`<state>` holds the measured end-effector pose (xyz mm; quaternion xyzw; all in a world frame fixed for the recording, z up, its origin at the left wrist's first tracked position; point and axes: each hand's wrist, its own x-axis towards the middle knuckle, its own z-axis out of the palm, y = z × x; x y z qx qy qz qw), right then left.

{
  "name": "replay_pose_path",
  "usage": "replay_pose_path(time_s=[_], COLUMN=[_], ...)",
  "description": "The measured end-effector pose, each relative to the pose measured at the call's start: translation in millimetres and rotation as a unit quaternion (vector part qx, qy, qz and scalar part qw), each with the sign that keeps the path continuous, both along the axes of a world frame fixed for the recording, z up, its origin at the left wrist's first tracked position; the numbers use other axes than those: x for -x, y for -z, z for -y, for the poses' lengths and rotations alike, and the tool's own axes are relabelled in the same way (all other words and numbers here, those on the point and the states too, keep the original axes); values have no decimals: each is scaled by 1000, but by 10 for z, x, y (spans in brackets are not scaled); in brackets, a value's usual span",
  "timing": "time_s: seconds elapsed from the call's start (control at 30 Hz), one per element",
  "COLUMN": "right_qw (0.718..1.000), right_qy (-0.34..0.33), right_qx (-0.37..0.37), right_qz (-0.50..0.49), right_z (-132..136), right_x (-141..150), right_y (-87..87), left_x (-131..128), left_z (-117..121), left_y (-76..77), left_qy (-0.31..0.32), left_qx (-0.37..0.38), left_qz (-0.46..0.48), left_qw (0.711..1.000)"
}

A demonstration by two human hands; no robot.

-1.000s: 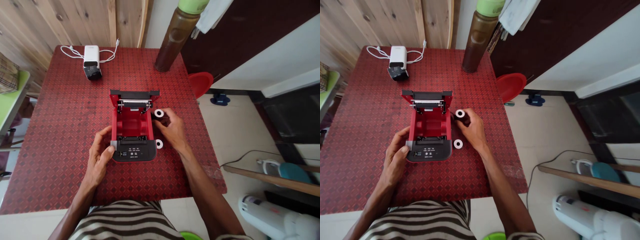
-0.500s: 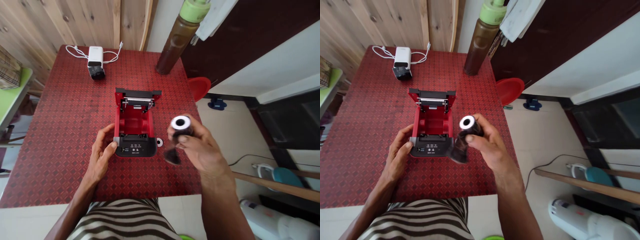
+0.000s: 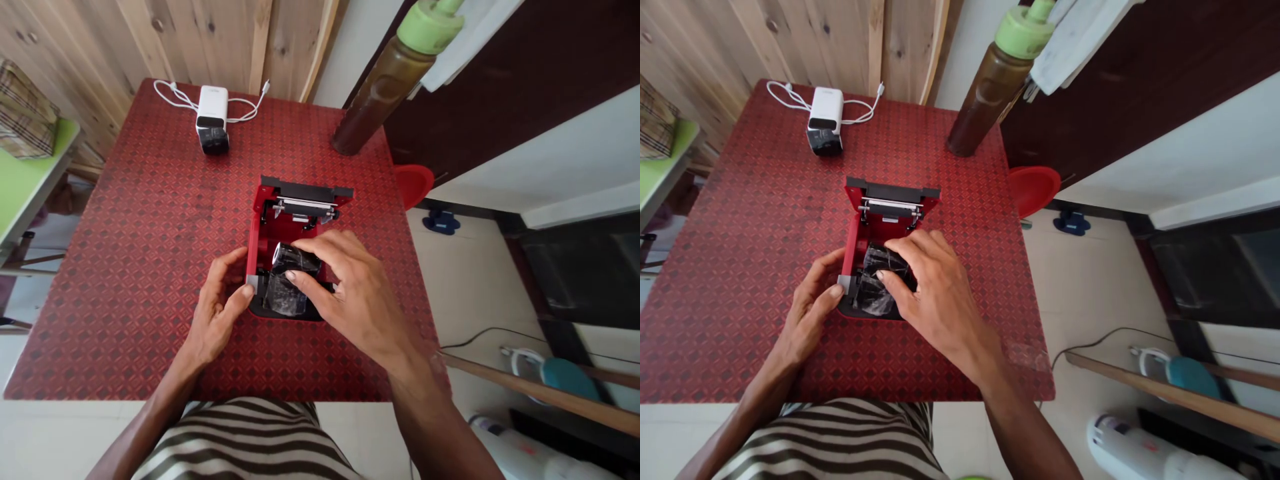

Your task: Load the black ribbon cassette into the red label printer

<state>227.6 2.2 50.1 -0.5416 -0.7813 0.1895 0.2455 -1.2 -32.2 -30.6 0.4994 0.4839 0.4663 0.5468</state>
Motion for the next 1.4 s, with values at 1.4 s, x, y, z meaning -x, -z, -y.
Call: replay_pose_path(time_s=[1.4], right_qw=[986], right_qy=[-151], right_qx=[65], right_qz=[3], right_z=[-165], right_x=[-250], right_y=[-46], left_x=[3], left_z=[-6], left_y=[-4], left_qy=[-8], left_qx=[-7], left_qz=[-18], left_qw=[1000])
